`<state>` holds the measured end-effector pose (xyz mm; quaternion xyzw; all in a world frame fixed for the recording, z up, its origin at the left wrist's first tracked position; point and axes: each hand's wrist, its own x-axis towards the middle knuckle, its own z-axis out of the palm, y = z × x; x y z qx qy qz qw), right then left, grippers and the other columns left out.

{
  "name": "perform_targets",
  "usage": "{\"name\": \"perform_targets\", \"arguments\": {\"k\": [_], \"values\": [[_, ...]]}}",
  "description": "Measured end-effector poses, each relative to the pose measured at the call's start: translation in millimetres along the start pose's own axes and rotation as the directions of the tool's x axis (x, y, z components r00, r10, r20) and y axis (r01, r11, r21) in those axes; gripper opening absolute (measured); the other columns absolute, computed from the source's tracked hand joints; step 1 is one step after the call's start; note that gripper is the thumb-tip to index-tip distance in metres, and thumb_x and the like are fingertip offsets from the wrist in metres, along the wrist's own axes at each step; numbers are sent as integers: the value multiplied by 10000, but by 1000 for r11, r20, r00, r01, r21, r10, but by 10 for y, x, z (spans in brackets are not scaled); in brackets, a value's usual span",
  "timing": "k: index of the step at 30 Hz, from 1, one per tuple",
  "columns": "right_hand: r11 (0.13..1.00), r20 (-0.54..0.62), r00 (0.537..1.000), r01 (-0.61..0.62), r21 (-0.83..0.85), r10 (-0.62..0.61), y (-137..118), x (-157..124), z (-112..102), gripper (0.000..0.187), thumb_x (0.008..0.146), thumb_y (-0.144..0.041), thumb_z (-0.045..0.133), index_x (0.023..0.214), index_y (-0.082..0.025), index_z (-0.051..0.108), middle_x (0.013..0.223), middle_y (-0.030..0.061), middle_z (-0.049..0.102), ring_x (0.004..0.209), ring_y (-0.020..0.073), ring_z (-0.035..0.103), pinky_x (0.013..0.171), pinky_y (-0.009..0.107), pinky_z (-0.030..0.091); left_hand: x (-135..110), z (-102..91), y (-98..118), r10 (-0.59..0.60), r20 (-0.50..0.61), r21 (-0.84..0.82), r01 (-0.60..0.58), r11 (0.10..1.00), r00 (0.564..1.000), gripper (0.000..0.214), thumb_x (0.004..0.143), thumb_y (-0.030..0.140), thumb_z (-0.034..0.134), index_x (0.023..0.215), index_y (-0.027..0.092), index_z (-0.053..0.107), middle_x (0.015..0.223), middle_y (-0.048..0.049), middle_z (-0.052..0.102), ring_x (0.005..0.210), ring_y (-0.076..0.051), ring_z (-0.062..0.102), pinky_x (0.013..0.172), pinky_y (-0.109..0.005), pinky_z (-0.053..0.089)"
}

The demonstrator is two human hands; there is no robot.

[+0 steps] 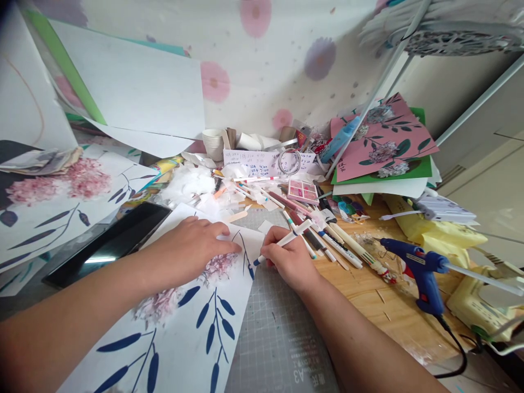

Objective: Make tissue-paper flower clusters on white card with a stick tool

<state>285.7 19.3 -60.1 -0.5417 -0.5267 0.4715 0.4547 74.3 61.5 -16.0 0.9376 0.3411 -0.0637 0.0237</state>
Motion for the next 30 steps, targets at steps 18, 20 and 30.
{"name": "perform_targets", "arguments": {"k": [18, 20, 30], "values": [[999, 60, 998, -36, 23, 35, -16, -8, -40, 66, 591, -200, 564, 535, -185, 534, 435, -40, 500, 409, 97, 434, 384, 202, 263, 8, 12, -3, -22, 18, -3, 22, 1000, 1000, 440, 813, 134, 441, 1131, 379, 623, 1019, -45, 583, 865, -235, 515, 806, -405, 358], [1000, 49, 999, -15, 27, 14, -3, -1, -34, 85, 611, -200, 570, 539, -184, 528, 443, -46, 498, 407, 91, 427, 393, 205, 273, 11, 10, -1, -22, 18, -4, 22, 1000, 1000, 446, 814, 131, 433, 1127, 385, 623, 1017, -43, 582, 868, -237, 515, 807, -406, 357], [1000, -26, 1000, 3, 18, -2, 24, 36, -28, 93, 633, -194, 566, 552, -185, 521, 452, -41, 516, 411, 87, 429, 396, 200, 257, 9, 6, -3, -9, 22, -2, 9, 1000, 1000, 476, 810, 141, 435, 1152, 428, 598, 1014, -43, 581, 863, -262, 532, 787, -409, 354]]}}
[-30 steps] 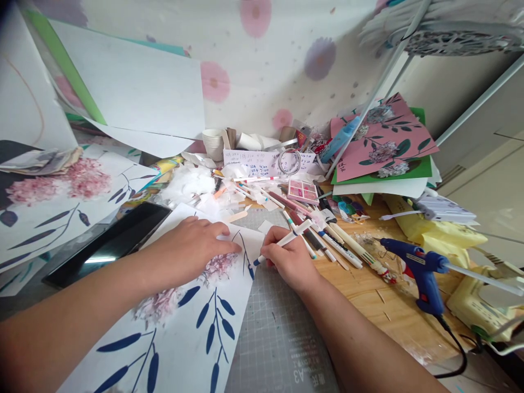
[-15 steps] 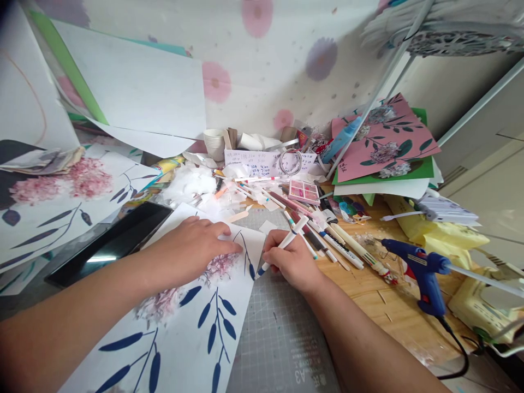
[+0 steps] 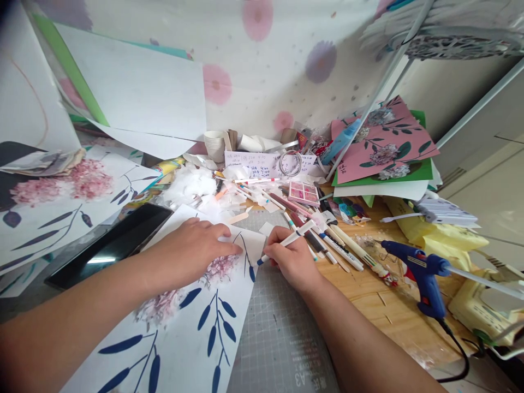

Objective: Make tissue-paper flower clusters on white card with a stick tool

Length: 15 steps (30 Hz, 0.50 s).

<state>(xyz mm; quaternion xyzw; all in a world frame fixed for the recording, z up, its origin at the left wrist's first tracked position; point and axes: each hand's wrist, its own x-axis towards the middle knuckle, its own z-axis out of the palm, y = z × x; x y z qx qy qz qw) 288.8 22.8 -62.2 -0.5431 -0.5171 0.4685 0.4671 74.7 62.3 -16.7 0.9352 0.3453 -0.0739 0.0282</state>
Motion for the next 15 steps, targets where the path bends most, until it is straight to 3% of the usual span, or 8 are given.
{"name": "perform_targets", "arguments": {"k": [5, 15], "values": [[1000, 55, 998, -26, -13, 27, -30, -17, -7, 91, 611, -196, 562, 531, -186, 522, 430, -38, 491, 421, 102, 445, 392, 204, 267, -7, -4, 0, 2, -6, 3, -2, 1000, 1000, 529, 782, 91, 436, 1162, 424, 593, 1041, -44, 585, 887, -262, 542, 802, -412, 350], [997, 4, 1000, -22, 74, 21, 11, -10, -3, 106, 637, -190, 595, 560, -180, 523, 465, -33, 539, 402, 84, 427, 384, 197, 248, -6, -26, 10, -5, 17, -4, 6, 1000, 1000, 486, 813, 123, 430, 1164, 414, 600, 1052, -49, 588, 901, -268, 542, 811, -419, 358]]}}
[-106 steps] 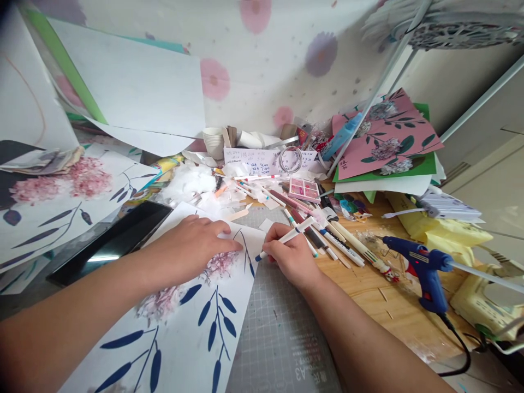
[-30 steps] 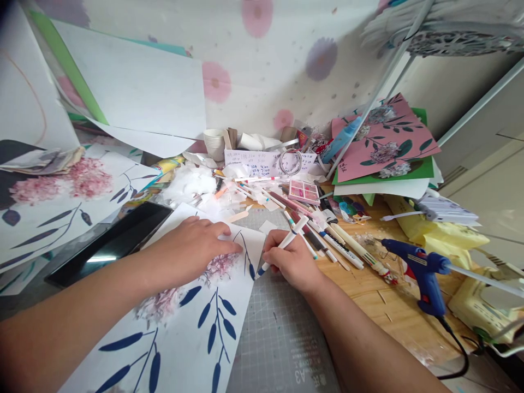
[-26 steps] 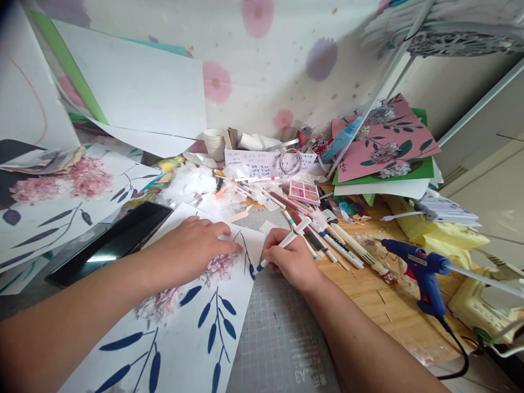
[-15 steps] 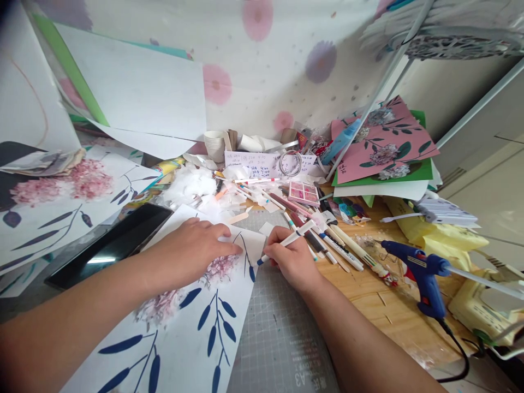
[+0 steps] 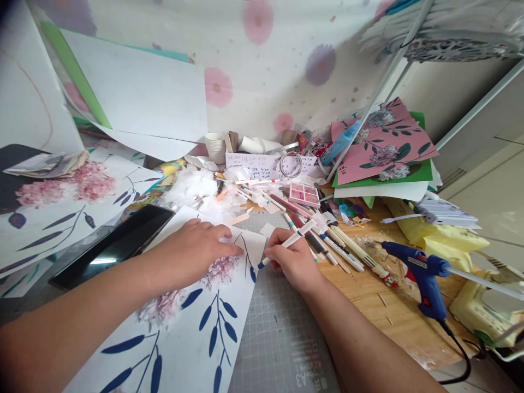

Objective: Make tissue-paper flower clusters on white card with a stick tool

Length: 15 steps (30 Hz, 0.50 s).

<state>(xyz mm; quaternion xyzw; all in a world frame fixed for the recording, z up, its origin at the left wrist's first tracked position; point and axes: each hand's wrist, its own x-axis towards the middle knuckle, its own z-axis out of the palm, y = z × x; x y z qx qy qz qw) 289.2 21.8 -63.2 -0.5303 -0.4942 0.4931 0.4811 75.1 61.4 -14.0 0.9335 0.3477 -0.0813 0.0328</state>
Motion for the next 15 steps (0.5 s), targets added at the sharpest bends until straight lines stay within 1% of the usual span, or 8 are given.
{"name": "perform_targets", "arguments": {"k": [3, 5, 8, 10, 11, 13, 15], "values": [[989, -98, 993, 73, 129, -60, 1, 15, 37, 151, 694, -256, 623, 606, -188, 522, 480, -31, 557, 428, 94, 458, 400, 197, 286, 1, -3, -2, 4, -8, -4, -4, 1000, 1000, 492, 800, 122, 439, 1154, 421, 604, 1069, -44, 587, 901, -265, 548, 824, -431, 356], [983, -99, 992, 97, 154, -82, -5, 14, 67, 178, 721, -295, 637, 634, -193, 519, 486, -37, 558, 445, 99, 474, 418, 202, 313, 1, -8, 0, 6, -11, -11, -6, 1000, 1000, 483, 804, 130, 443, 1146, 430, 604, 1061, -42, 591, 895, -268, 552, 820, -435, 357], [996, -25, 997, 80, 33, -79, -13, -11, 101, 158, 703, -243, 642, 623, -193, 515, 470, -52, 528, 431, 90, 446, 429, 210, 310, 1, -7, 2, 8, -18, -12, -8, 1000, 1000, 466, 821, 143, 439, 1147, 434, 601, 1043, -46, 598, 887, -271, 554, 802, -431, 359], [996, -11, 997, 80, -49, -80, -13, -50, 118, 137, 684, -206, 625, 604, -193, 515, 466, -54, 511, 432, 89, 427, 430, 217, 298, 2, 5, -4, 9, -27, 2, -9, 1000, 1000, 479, 817, 131, 438, 1156, 430, 596, 1043, -49, 599, 890, -271, 552, 794, -427, 359], [995, -30, 996, 78, -58, -80, -12, -80, 128, 130, 682, -205, 617, 602, -194, 515, 471, -51, 510, 439, 93, 428, 432, 220, 299, 3, 12, -8, 11, -31, 7, -11, 1000, 999, 486, 815, 125, 438, 1162, 428, 593, 1049, -50, 598, 896, -271, 551, 795, -425, 359], [997, -101, 992, 67, -32, -70, -8, -168, 152, 131, 688, -225, 612, 612, -201, 508, 488, -46, 513, 460, 104, 448, 444, 226, 322, 2, 24, -17, 13, -34, 5, -13, 1000, 999, 487, 817, 122, 438, 1165, 426, 592, 1070, -50, 594, 906, -269, 549, 802, -424, 358], [998, -167, 984, 51, -45, -58, -6, -285, 180, 147, 703, -259, 618, 628, -206, 504, 517, -37, 528, 491, 117, 473, 468, 235, 353, -3, 27, -23, 8, -24, -4, -8, 1000, 1000, 474, 825, 130, 440, 1157, 429, 598, 1096, -48, 589, 916, -272, 550, 809, -426, 360]]}}
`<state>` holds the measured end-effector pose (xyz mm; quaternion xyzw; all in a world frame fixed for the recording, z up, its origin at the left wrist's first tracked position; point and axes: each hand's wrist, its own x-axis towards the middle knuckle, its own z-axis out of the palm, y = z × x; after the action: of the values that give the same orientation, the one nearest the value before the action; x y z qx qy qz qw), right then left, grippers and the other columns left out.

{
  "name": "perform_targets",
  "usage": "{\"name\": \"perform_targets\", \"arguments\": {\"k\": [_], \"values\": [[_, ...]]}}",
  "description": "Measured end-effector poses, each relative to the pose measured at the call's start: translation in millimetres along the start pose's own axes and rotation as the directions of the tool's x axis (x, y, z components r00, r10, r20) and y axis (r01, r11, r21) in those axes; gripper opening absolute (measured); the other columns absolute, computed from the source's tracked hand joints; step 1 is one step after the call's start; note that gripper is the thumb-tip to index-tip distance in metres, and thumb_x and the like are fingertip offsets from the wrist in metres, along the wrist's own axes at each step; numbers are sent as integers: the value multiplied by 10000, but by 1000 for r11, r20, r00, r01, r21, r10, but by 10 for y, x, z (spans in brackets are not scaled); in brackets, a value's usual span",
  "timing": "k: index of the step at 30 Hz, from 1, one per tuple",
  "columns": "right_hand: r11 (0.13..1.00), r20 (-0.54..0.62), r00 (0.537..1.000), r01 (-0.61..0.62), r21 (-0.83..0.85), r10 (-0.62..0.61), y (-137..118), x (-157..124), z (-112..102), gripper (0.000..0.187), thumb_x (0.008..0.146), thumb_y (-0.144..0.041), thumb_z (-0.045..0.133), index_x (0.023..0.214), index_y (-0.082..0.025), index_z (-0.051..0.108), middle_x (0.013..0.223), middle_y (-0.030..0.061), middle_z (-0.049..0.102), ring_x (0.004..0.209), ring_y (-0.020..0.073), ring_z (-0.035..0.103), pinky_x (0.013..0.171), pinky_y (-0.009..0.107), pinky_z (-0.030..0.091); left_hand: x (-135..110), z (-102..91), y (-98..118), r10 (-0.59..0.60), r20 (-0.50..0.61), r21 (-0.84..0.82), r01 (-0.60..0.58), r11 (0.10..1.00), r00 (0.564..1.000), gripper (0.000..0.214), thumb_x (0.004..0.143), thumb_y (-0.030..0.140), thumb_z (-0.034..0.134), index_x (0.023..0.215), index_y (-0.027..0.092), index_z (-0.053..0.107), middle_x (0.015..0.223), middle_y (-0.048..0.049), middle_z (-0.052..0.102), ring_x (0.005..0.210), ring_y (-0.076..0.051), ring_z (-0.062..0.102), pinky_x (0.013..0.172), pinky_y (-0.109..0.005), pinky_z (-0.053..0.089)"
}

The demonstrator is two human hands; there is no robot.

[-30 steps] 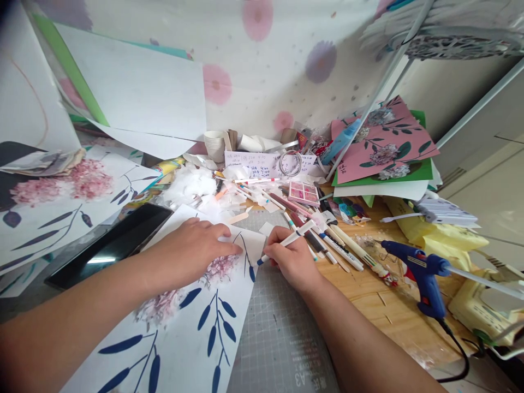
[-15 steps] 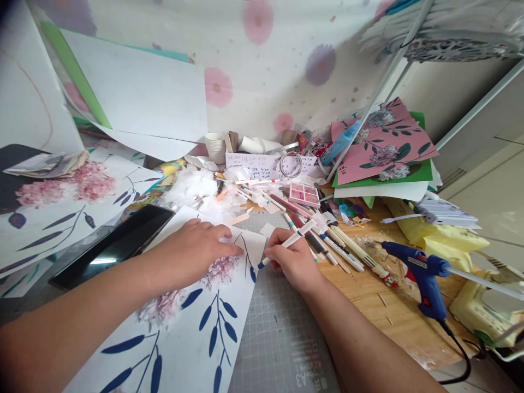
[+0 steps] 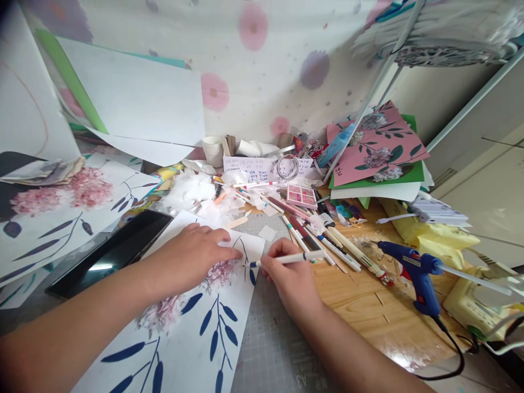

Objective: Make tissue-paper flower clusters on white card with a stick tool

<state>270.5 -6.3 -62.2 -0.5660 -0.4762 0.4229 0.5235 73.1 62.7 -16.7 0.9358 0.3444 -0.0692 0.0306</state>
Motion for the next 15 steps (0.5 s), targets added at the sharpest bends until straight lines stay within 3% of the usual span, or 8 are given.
{"name": "perform_targets", "arguments": {"k": [7, 15], "values": [[950, -76, 996, 26, -311, -52, -8, -259, 20, 208, 728, -359, 616, 630, -202, 521, 564, 10, 567, 535, 155, 511, 504, 271, 383, -25, -7, 7, 10, -19, -2, -10, 1000, 1000, 511, 805, 87, 443, 1162, 417, 602, 1151, -59, 578, 927, -273, 551, 823, -431, 368], [911, -62, 993, 70, -407, -104, -20, -255, 36, 208, 732, -359, 610, 621, -203, 529, 548, 9, 566, 520, 153, 503, 486, 265, 365, -21, 7, 4, 12, -30, -11, -12, 1000, 999, 465, 822, 121, 447, 1152, 407, 607, 1126, -73, 588, 917, -286, 553, 811, -449, 372]]}}
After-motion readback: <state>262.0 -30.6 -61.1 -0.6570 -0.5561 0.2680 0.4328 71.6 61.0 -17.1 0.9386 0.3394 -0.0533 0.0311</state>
